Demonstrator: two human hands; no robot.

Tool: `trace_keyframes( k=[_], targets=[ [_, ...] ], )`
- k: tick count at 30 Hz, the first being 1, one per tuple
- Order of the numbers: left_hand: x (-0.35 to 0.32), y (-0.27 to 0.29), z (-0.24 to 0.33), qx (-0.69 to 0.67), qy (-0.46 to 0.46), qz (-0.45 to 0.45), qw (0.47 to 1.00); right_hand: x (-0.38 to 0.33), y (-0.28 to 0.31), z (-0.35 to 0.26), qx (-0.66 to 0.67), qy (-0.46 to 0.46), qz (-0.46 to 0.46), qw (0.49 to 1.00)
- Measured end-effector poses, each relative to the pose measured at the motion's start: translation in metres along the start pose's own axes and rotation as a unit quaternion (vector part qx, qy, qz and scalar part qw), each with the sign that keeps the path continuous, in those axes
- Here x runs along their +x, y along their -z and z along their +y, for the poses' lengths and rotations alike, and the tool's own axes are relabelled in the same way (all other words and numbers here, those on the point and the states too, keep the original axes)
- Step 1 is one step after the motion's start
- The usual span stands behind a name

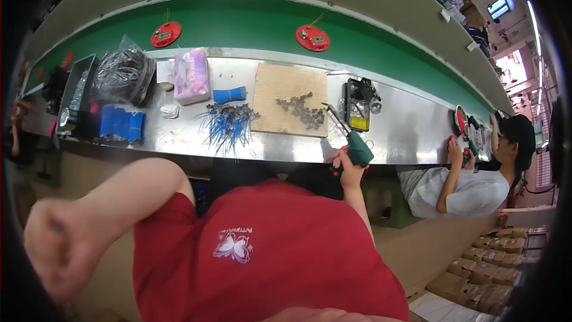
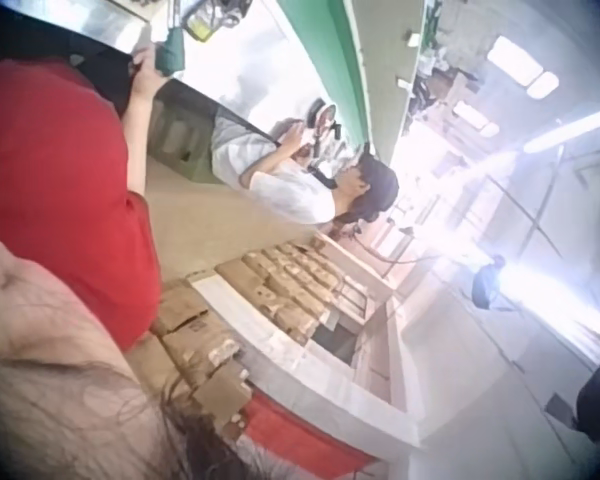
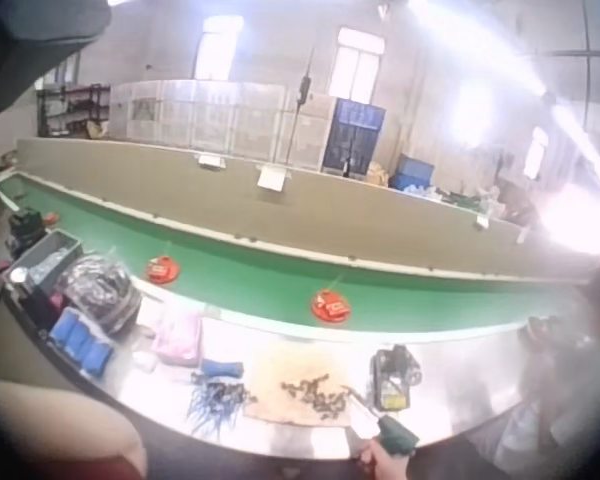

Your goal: The person solders wires to electronic components on a wooden block using a soldering iron, then gathers the completed components and places them into a cardboard box.

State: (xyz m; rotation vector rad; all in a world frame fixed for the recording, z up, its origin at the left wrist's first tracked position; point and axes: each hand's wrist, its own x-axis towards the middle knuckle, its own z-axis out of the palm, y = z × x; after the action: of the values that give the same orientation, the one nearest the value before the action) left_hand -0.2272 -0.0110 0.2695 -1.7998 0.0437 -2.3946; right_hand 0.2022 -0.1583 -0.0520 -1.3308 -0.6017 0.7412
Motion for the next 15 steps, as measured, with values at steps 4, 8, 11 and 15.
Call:
trace_keyframes(
  k=[4,8,11,15],
  targets=[
    [-0.124,-0.037,-0.002,-0.055,0.313,0.029,0.948,0.0,0.0,0.0,0.013,-0.001,-0.003,1.0],
    [-0.202,-0.082,0.014,-0.073,0.681,-0.171,0.708,0.0,-0.001,-0.001,0.012,0.015,-0.017,1.0],
    [-0.249,-0.108,0.023,-0.036,0.643,-0.363,0.673,-0.001,-0.002,-0.001,0.0,-0.001,-0.009,1.0],
    [-0.305,-0.122,0.033,-0.019,0.555,-0.48,0.679,-0.003,-0.001,-0.001,0.014,0.007,-0.01,1.0]
  ],
)
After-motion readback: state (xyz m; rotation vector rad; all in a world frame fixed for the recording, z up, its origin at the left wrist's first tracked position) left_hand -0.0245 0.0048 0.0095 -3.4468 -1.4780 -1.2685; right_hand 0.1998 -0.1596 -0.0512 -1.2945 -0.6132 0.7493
